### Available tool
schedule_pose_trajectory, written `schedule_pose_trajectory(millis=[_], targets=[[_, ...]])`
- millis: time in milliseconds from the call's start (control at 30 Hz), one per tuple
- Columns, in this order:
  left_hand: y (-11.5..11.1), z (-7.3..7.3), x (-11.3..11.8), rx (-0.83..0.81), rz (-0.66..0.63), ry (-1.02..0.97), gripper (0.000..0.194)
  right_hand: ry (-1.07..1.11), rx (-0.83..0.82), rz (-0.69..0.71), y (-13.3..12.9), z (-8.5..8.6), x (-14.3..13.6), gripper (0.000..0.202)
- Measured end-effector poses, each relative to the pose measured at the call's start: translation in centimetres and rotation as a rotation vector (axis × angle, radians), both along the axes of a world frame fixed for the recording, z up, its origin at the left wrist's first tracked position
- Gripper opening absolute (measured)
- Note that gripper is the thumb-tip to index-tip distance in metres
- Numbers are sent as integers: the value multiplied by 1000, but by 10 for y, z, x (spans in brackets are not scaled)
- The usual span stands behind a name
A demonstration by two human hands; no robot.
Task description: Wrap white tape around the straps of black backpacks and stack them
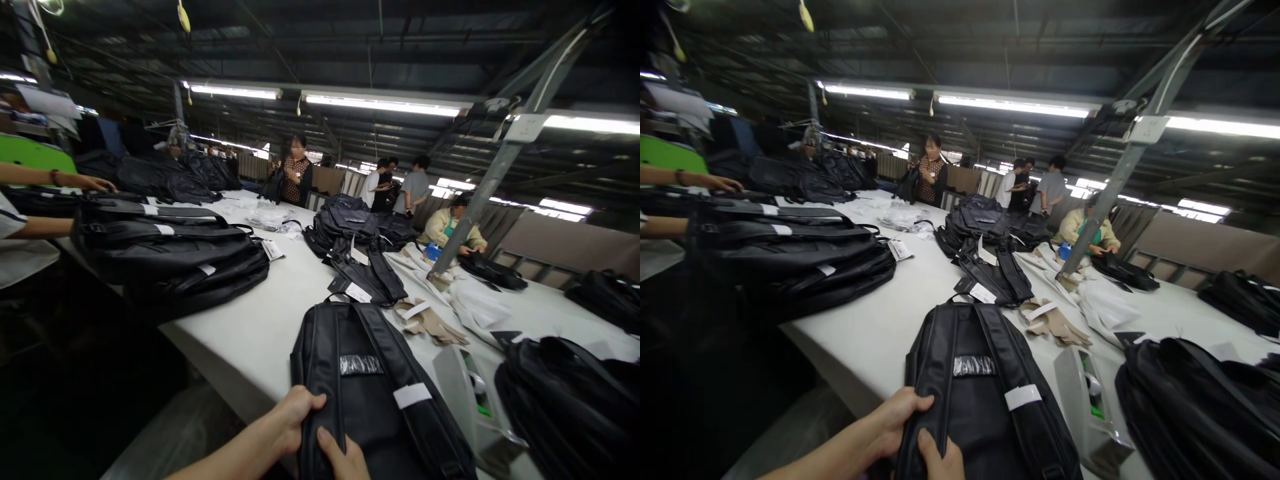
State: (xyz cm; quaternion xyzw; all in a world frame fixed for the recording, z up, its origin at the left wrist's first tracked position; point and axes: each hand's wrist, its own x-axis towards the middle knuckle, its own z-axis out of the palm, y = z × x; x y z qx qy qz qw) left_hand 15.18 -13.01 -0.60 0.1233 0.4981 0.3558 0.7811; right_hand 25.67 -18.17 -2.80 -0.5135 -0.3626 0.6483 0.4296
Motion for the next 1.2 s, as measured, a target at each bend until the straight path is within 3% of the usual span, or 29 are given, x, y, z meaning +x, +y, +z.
schedule_pose_trajectory(millis=[100,200,367,500,633,700,767,833,900,967,1033,1133,1200], targets=[[-2,-3,1,39,40,15,9,2,-11,43,-6,2,-3,54],[-6,9,0,87,23,15,10,36,-9,52,-10,4,-1,53],[-20,28,-4,374,-78,-21,25,15,35,-6,-11,-9,3,56],[-27,17,2,508,-14,87,29,-79,69,-24,-11,-18,2,64],[-20,6,10,414,116,208,19,-246,168,141,-7,2,18,66],[-10,16,10,399,138,194,16,-471,323,199,-1,17,39,63],[6,36,8,440,133,162,17,-744,545,158,7,28,62,56],[24,56,8,498,123,143,17,-943,694,104,15,28,80,41],[39,65,8,493,116,145,16,-1020,728,126,21,17,90,36],[47,58,9,414,95,172,12,-987,735,137,24,3,92,35],[48,41,10,327,77,211,10,-877,699,87,28,-5,89,36],[44,19,9,284,54,210,10,-616,409,10,38,1,79,50],[43,14,8,284,34,185,12,-416,212,25,48,12,67,58]])
